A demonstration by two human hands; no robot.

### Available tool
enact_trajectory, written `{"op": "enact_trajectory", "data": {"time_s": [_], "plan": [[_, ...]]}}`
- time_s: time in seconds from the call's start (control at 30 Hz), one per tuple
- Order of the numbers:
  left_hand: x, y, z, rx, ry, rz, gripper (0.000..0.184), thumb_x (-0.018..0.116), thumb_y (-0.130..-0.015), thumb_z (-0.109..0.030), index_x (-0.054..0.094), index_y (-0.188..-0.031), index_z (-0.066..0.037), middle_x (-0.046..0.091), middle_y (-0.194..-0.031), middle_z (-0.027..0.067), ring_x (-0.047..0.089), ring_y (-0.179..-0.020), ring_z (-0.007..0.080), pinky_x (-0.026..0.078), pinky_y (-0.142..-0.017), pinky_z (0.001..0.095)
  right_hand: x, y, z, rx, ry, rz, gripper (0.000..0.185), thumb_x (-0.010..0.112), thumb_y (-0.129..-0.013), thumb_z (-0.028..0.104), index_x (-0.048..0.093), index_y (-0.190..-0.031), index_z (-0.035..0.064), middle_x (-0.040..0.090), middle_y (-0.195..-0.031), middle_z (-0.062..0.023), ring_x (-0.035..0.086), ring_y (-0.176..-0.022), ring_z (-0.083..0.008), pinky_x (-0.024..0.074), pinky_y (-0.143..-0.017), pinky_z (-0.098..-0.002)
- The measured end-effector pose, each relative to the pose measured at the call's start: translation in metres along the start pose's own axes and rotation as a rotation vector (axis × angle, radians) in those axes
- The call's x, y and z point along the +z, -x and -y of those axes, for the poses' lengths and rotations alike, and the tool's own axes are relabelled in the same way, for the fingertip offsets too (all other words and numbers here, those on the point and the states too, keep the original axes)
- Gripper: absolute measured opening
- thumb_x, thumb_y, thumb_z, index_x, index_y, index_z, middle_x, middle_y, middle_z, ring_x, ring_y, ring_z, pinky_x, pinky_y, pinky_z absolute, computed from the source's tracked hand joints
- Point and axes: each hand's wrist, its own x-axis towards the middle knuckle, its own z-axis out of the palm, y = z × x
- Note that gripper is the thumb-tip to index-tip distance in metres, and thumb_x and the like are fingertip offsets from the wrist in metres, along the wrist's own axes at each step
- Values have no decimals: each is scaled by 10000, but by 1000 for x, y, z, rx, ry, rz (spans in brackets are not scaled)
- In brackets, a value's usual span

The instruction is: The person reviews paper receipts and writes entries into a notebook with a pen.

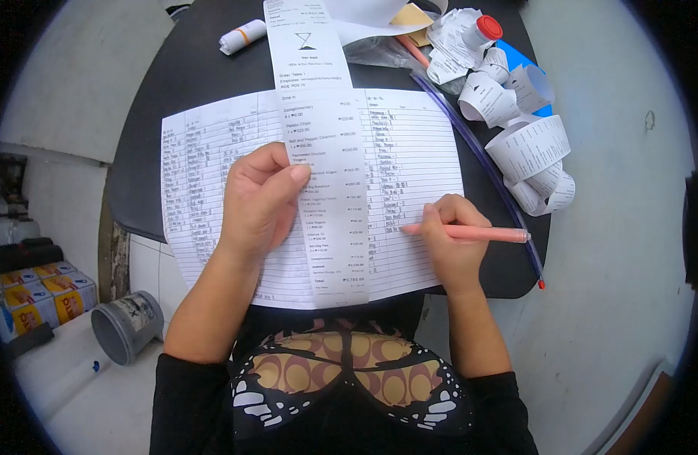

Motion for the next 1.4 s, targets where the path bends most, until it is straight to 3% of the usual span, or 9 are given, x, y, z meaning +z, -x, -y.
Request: {"op": "enact_trajectory", "data": {"time_s": [0.17, 0.27, 0.57, 0.67, 0.77, 0.87, 1.4], "plan": [[0, -1, -2, 3, -4, 4, 56, 579, -847, -28, 612, -859, 15, 664, -948, 143, 632, -855, 155, 497, -798, 283, 1, -1, -6, -41, 12, -10, 285, 603, -770, -31, 445, -541, 32, 544, -516, -36, 546, -478, -89, 412, -459, -231], [-1, 0, -2, -1, 0, 5, 60, 580, -847, -31, 614, -857, 17, 666, -945, 145, 633, -849, 154, 497, -796, 280, 0, 1, -3, -11, 7, 36, 298, 559, -812, -28, 395, -575, 48, 476, -573, -7, 467, -511, -56, 374, -484, -212], [1, 0, -2, 11, -15, 0, 65, 574, -848, -28, 615, -852, 22, 667, -942, 152, 639, -837, 158, 505, -784, 287, -2, 0, -1, -24, 6, 41, 286, 576, -796, -13, 409, -570, 44, 488, -563, -13, 442, -497, -61, 346, -477, -224], [2, 0, -2, 9, 4, -10, 62, 569, -849, -21, 613, -849, 22, 665, -949, 154, 638, -846, 162, 505, -792, 289, -3, -3, 1, -38, 5, -18, 285, 598, -772, -33, 443, -541, 31, 524, -509, -30, 578, -501, -100, 423, -464, -230], [2, 1, -2, 7, 8, -13, 57, 563, -850, -13, 611, -845, 19, 663, -959, 155, 637, -858, 164, 505, -798, 290, -4, -3, 2, -22, -8, -6, 284, 598, -773, -33, 447, -541, 29, 529, -515, -30, 580, -505, -100, 425, -466, -231], [3, 1, -2, -4, -4, -28, 52, 563, -851, -7, 608, -840, 15, 662, -959, 153, 633, -864, 162, 503, -800, 288, -2, -1, 0, -13, 7, 16, 281, 580, -789, -12, 417, -567, 46, 485, -565, -7, 397, -508, -50, 329, -477, -227], [-1, 0, -1, 7, 39, 16, 62, 554, -855, -3, 612, -864, 18, 659, -976, 151, 631, -879, 162, 498, -811, 291, -4, -2, -4, -38, 27, 14, 288, 572, -797, -26, 411, -570, 50, 486, -564, -11, 466, -494, -58, 352, -472, -213]]}}
